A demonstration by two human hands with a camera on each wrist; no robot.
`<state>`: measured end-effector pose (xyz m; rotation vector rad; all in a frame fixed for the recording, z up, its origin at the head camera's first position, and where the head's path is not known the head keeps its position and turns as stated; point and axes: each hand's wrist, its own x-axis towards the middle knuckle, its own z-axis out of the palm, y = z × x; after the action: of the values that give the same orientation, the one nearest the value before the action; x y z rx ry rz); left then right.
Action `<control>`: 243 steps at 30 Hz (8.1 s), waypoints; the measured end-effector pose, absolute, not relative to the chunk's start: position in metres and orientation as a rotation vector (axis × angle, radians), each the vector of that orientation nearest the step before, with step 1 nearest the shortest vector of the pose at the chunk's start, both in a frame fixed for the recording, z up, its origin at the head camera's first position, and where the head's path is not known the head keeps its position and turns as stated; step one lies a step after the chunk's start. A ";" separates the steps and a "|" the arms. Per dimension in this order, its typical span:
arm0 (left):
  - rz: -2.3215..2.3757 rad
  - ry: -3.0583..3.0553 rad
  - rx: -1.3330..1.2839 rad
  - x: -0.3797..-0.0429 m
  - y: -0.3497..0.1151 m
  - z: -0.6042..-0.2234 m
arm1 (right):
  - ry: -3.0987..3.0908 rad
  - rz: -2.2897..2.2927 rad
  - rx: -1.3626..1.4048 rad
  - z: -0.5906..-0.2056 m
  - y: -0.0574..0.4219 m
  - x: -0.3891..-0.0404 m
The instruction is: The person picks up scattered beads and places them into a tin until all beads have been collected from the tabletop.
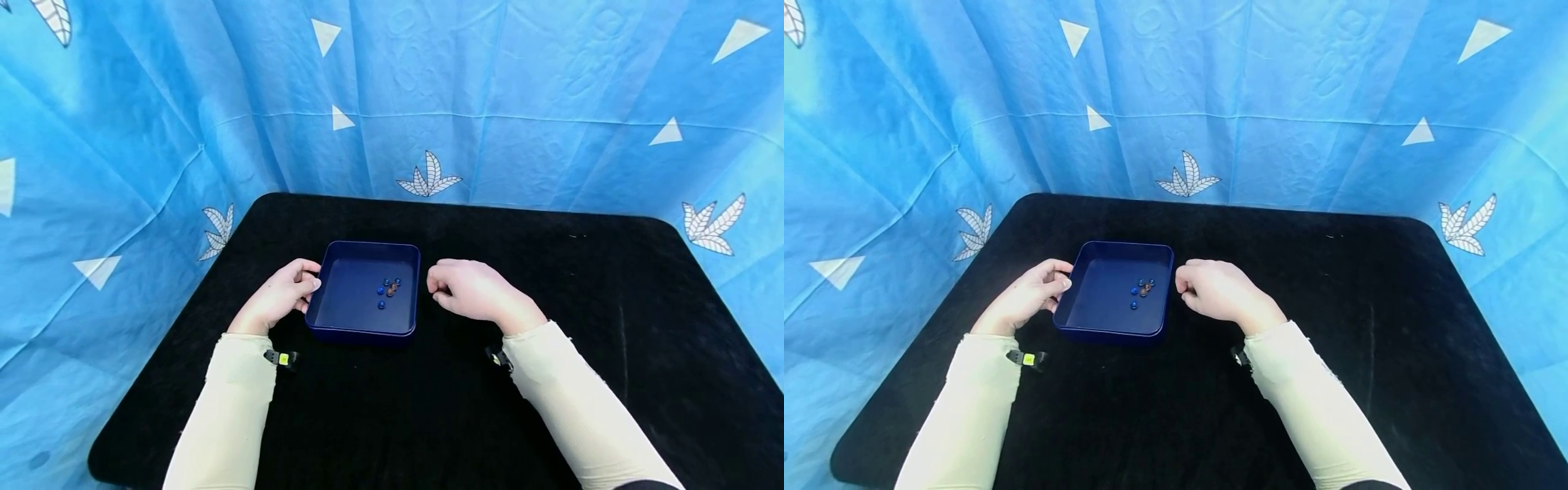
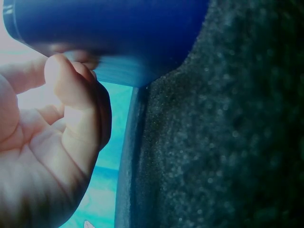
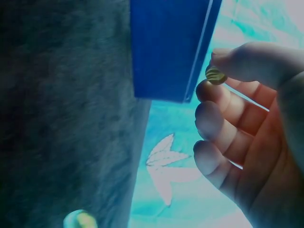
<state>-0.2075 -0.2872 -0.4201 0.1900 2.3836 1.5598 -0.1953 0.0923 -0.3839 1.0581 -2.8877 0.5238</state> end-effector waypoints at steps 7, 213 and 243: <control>1.556 2.385 0.191 -0.207 -0.288 -0.419 | -2.804 0.497 1.192 -0.371 0.078 -0.202; 1.573 2.379 0.163 -0.206 -0.288 -0.422 | -3.252 0.458 0.872 -0.397 0.187 -0.185; 1.590 2.370 0.178 -0.207 -0.288 -0.422 | -3.281 0.452 0.942 -0.399 0.177 -0.187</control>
<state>-0.2068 -0.2877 -0.4222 0.1783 2.3695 1.5899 -0.1871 0.1767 -0.3985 0.9422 -3.2813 0.4515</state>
